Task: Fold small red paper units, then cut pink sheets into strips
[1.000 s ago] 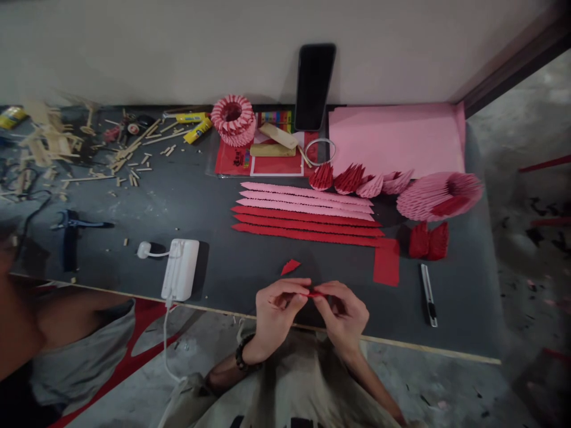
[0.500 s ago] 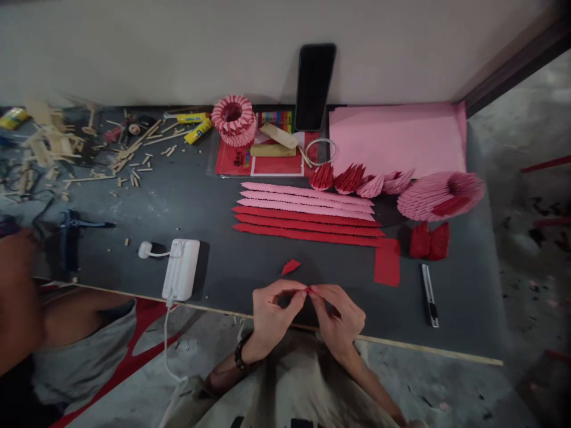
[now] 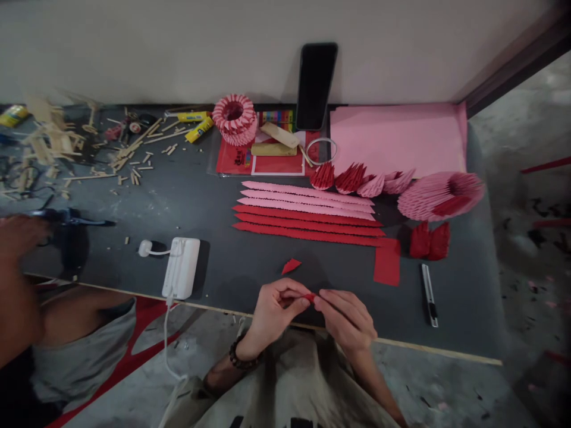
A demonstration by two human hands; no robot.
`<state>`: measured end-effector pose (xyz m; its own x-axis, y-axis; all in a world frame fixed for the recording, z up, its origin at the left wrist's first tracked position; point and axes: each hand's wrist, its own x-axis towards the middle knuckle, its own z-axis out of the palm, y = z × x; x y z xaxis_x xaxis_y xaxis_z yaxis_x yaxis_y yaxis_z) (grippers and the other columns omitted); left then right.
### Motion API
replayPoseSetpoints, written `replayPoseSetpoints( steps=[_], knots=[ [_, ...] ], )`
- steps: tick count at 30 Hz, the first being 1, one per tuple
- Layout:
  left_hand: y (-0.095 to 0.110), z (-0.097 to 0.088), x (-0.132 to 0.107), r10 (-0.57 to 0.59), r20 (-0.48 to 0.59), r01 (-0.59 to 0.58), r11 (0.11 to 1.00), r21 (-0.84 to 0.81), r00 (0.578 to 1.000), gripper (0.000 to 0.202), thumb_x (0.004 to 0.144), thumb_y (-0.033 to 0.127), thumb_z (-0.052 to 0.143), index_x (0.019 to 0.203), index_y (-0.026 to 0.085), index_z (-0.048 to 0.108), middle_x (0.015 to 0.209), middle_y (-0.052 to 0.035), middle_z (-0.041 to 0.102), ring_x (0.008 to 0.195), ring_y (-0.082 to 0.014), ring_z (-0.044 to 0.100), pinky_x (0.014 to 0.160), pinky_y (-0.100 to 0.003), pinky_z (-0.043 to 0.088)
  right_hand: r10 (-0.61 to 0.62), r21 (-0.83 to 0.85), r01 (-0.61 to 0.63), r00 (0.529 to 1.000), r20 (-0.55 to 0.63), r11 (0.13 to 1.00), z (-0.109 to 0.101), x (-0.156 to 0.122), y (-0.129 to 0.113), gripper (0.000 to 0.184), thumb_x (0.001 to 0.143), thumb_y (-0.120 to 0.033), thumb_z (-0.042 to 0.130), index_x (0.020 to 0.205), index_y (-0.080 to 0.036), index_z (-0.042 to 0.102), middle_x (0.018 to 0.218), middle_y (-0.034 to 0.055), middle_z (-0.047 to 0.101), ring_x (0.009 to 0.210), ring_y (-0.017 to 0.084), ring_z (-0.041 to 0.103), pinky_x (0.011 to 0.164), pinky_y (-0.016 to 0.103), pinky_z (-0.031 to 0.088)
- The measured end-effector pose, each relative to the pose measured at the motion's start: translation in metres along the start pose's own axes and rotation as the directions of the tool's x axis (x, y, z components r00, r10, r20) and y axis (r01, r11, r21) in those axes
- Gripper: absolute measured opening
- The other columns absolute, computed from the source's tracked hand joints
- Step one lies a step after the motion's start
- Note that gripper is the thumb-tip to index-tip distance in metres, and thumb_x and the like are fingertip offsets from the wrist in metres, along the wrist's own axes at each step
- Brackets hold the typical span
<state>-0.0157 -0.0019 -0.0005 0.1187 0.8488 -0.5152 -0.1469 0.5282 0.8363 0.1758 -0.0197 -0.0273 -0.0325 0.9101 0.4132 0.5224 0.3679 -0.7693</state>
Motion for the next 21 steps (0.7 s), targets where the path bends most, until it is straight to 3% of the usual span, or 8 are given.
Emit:
replayPoseSetpoints(
  steps=[2, 5, 10, 17, 21],
  knots=[
    [-0.001, 0.004, -0.003, 0.072, -0.062, -0.069, 0.996, 0.056, 0.995, 0.022, 0.083, 0.034, 0.089, 0.089, 0.015, 0.080, 0.086, -0.0077, 0.085, 0.080, -0.0178, 0.081, 0.079, -0.024, 0.065, -0.014, 0.084, 0.019, 0.998, -0.061, 0.996, 0.009, 0.006, -0.003, 0.022, 0.088, -0.015, 0.081, 0.104, -0.029, 0.084, 0.091, 0.0008, 0.085, 0.078, 0.017, 0.081, 0.076, 0.027, 0.069],
    [-0.003, 0.010, -0.007, 0.151, -0.118, -0.140, 0.986, 0.094, 0.982, 0.018, 0.083, 0.032, 0.089, 0.085, 0.016, 0.080, 0.083, -0.0072, 0.085, 0.075, -0.0175, 0.082, 0.076, -0.024, 0.066, 0.072, 0.219, -0.066, 0.997, -0.021, 0.973, 0.015, 0.011, -0.008, 0.024, 0.088, -0.010, 0.078, 0.104, -0.027, 0.082, 0.087, 0.0016, 0.083, 0.074, 0.016, 0.077, 0.070, 0.027, 0.066],
    [-0.003, 0.009, -0.008, 0.207, -0.108, -0.199, 0.977, 0.079, 0.972, 0.019, 0.075, 0.030, 0.095, 0.078, 0.017, 0.081, 0.077, -0.0066, 0.084, 0.071, -0.0175, 0.081, 0.071, -0.022, 0.066, 0.141, 0.344, -0.154, 0.988, 0.062, 0.926, 0.010, 0.012, -0.011, 0.018, 0.087, -0.010, 0.078, 0.098, -0.025, 0.081, 0.086, 0.0022, 0.081, 0.075, 0.016, 0.076, 0.068, 0.028, 0.064],
    [-0.004, 0.005, -0.011, 0.287, -0.114, -0.273, 0.954, 0.124, 0.951, 0.014, 0.082, 0.030, 0.090, 0.080, 0.019, 0.082, 0.079, -0.0061, 0.086, 0.074, -0.0192, 0.083, 0.074, -0.025, 0.068, 0.235, 0.376, -0.251, 0.968, 0.089, 0.892, 0.012, 0.010, -0.013, 0.018, 0.085, -0.013, 0.083, 0.097, -0.025, 0.082, 0.087, 0.0027, 0.082, 0.075, 0.016, 0.075, 0.062, 0.026, 0.060],
    [-0.012, 0.005, -0.014, 0.354, -0.115, -0.316, 0.913, 0.259, 0.928, 0.006, 0.091, 0.027, 0.082, 0.088, 0.022, 0.082, 0.085, -0.0042, 0.087, 0.079, -0.0187, 0.084, 0.077, -0.026, 0.069, 0.269, 0.367, -0.281, 0.959, 0.084, 0.887, 0.013, 0.007, -0.014, 0.020, 0.082, -0.013, 0.086, 0.094, -0.028, 0.082, 0.085, 0.0004, 0.081, 0.073, 0.016, 0.074, 0.062, 0.027, 0.059]
  ],
)
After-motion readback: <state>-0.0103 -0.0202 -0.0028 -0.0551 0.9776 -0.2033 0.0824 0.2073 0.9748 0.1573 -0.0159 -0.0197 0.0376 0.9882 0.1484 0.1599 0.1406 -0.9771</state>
